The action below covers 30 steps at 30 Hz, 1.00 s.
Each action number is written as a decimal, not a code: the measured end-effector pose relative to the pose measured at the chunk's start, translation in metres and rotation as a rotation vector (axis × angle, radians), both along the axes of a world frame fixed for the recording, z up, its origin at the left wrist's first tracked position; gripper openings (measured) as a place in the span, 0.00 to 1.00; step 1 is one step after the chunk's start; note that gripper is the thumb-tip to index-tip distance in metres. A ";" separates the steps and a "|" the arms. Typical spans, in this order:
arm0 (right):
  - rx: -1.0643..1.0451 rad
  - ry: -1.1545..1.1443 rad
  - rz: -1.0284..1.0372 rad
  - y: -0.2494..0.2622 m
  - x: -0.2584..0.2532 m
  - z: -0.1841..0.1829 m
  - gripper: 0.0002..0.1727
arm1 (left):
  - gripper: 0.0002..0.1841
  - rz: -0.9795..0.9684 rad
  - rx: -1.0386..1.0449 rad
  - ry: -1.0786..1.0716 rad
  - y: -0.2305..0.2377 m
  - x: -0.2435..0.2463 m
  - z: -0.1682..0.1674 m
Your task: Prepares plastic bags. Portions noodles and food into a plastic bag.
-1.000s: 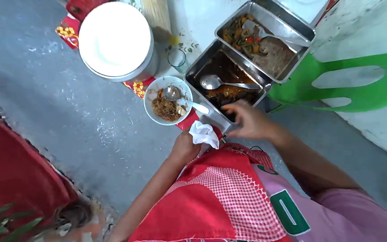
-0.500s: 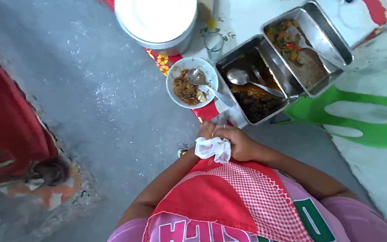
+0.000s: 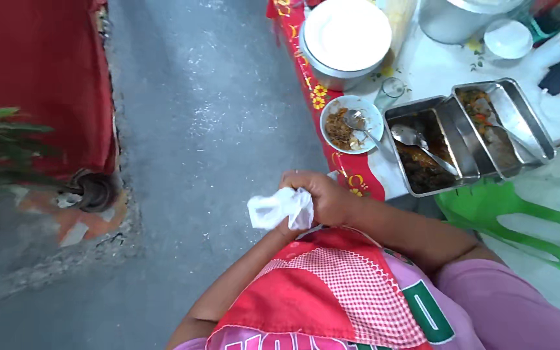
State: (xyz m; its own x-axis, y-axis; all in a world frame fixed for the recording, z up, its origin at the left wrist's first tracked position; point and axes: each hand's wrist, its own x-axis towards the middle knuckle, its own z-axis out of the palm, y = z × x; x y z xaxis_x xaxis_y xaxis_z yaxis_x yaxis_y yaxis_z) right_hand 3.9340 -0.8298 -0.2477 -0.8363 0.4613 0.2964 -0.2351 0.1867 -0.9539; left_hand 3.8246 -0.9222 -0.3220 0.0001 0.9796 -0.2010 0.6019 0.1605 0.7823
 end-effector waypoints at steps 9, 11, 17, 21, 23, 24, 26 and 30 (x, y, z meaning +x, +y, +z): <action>0.269 -0.252 0.291 -0.047 -0.123 0.025 0.45 | 0.13 0.288 0.623 -0.256 -0.110 -0.133 0.041; 0.539 -0.222 0.264 -0.086 -0.159 0.011 0.35 | 0.18 0.323 0.643 -0.323 -0.138 -0.160 0.039; 0.656 -0.313 0.296 -0.179 -0.249 0.026 0.16 | 0.19 0.565 0.624 -0.316 -0.232 -0.216 0.043; 0.803 -0.208 0.330 -0.218 -0.297 0.031 0.10 | 0.17 0.698 0.524 -0.165 -0.271 -0.255 0.036; 0.816 -0.147 0.342 -0.229 -0.321 0.024 0.10 | 0.14 0.756 0.484 -0.090 -0.285 -0.272 0.032; 0.832 -0.115 0.346 -0.233 -0.333 0.020 0.10 | 0.15 0.787 0.480 -0.045 -0.291 -0.281 0.029; 0.876 -0.065 0.345 -0.239 -0.357 0.013 0.11 | 0.16 0.862 0.489 -0.005 -0.300 -0.299 0.025; 0.834 0.061 0.380 -0.245 -0.421 0.007 0.09 | 0.11 1.037 0.478 -0.052 -0.308 -0.345 0.041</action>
